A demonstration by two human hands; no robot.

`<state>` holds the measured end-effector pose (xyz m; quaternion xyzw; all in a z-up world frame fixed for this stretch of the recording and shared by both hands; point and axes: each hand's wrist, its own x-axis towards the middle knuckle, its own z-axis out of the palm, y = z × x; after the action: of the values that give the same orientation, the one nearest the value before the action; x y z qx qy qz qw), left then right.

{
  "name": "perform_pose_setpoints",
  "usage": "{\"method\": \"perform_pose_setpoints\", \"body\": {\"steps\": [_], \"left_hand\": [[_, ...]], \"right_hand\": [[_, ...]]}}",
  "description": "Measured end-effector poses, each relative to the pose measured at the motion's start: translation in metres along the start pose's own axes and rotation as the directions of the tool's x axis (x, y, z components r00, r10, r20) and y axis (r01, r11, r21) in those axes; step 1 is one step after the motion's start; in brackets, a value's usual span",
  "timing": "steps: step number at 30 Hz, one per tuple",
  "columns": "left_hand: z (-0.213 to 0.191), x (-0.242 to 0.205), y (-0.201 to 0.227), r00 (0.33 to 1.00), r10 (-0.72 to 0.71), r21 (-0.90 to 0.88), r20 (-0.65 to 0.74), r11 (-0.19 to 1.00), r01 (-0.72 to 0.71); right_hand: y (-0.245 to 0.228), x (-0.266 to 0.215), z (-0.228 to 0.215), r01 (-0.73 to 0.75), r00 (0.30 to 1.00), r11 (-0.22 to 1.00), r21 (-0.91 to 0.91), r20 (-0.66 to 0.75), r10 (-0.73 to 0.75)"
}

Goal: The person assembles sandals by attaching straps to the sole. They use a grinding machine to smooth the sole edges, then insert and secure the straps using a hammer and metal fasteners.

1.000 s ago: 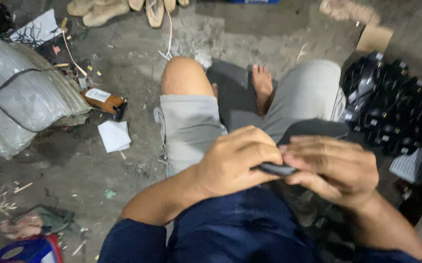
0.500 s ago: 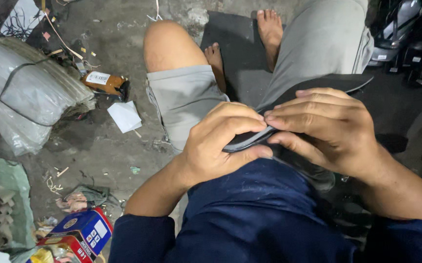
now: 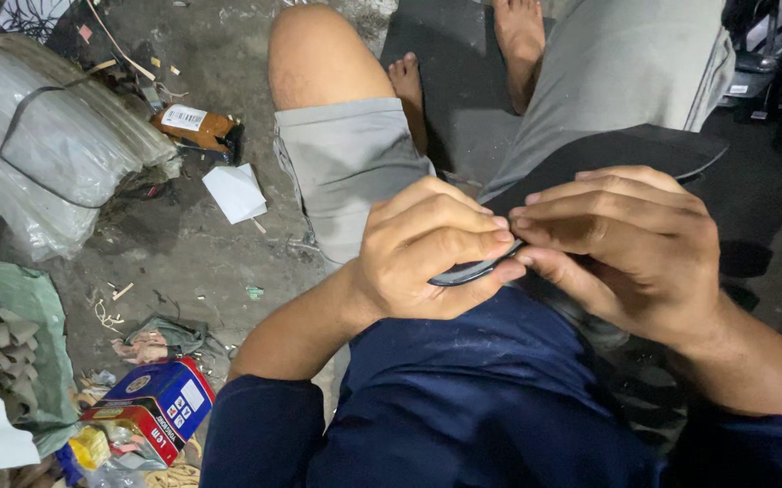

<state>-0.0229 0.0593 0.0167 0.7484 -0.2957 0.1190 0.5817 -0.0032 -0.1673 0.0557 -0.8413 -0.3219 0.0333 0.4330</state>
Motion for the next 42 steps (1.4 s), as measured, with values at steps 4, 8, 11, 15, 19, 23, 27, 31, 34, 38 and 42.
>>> {"method": "perform_pose_setpoints", "body": {"steps": [4, 8, 11, 15, 19, 23, 27, 31, 34, 38, 42], "left_hand": [[-0.002, -0.001, -0.003, 1.000, 0.024, -0.012, -0.004, 1.000, -0.024], [-0.002, -0.001, -0.001, 0.999, 0.032, 0.011, -0.019, 0.999, -0.032], [-0.005, 0.000, -0.002, 0.998, 0.051, 0.023, 0.022, 0.998, -0.051], [-0.009, -0.010, -0.008, 0.997, 0.019, -0.002, 0.080, 1.000, -0.019], [-0.011, -0.025, -0.017, 0.993, -0.113, 0.002, -0.015, 0.994, 0.113], [-0.001, -0.038, -0.023, 0.663, -0.728, -0.467, -0.174, 0.654, 0.596], [0.015, -0.038, -0.021, 0.535, -0.826, -0.700, 0.179, 0.275, 0.659], [0.040, -0.043, -0.022, 0.729, -0.655, -0.777, 0.198, 0.348, 0.524], [0.045, -0.045, -0.031, 0.703, -0.701, -0.736, 0.119, 0.413, 0.536], [0.049, -0.056, -0.045, 0.720, -0.661, -0.752, 0.212, 0.360, 0.552], [0.056, -0.062, -0.048, 0.705, -0.692, -0.717, 0.155, 0.412, 0.562]], "right_hand": [[-0.002, 0.000, 0.002, -0.002, 1.000, 1.000, -0.028, 0.002, 0.002], [-0.005, 0.001, 0.002, 0.007, 1.000, 0.998, -0.067, -0.020, -0.008], [-0.008, 0.005, 0.001, 0.012, 1.000, 0.998, -0.058, -0.012, -0.013], [-0.012, 0.007, 0.001, -0.045, 0.999, 0.996, -0.076, 0.024, 0.047], [-0.012, -0.004, 0.000, 0.021, 0.995, 0.970, -0.242, -0.086, -0.042], [-0.019, -0.031, 0.001, -0.172, 0.970, 0.985, 0.015, -0.171, 0.171], [0.006, -0.039, 0.034, -0.579, 0.787, 0.673, 0.461, 0.099, 0.609], [0.032, -0.053, 0.066, -0.230, 0.793, 0.375, 0.898, -0.051, 0.608], [0.035, -0.059, 0.081, -0.181, 0.761, 0.280, 0.943, -0.046, 0.648], [0.031, -0.058, 0.101, -0.200, 0.772, 0.295, 0.934, -0.035, 0.635], [0.034, -0.051, 0.109, -0.296, 0.782, 0.442, 0.847, -0.051, 0.621]]}}
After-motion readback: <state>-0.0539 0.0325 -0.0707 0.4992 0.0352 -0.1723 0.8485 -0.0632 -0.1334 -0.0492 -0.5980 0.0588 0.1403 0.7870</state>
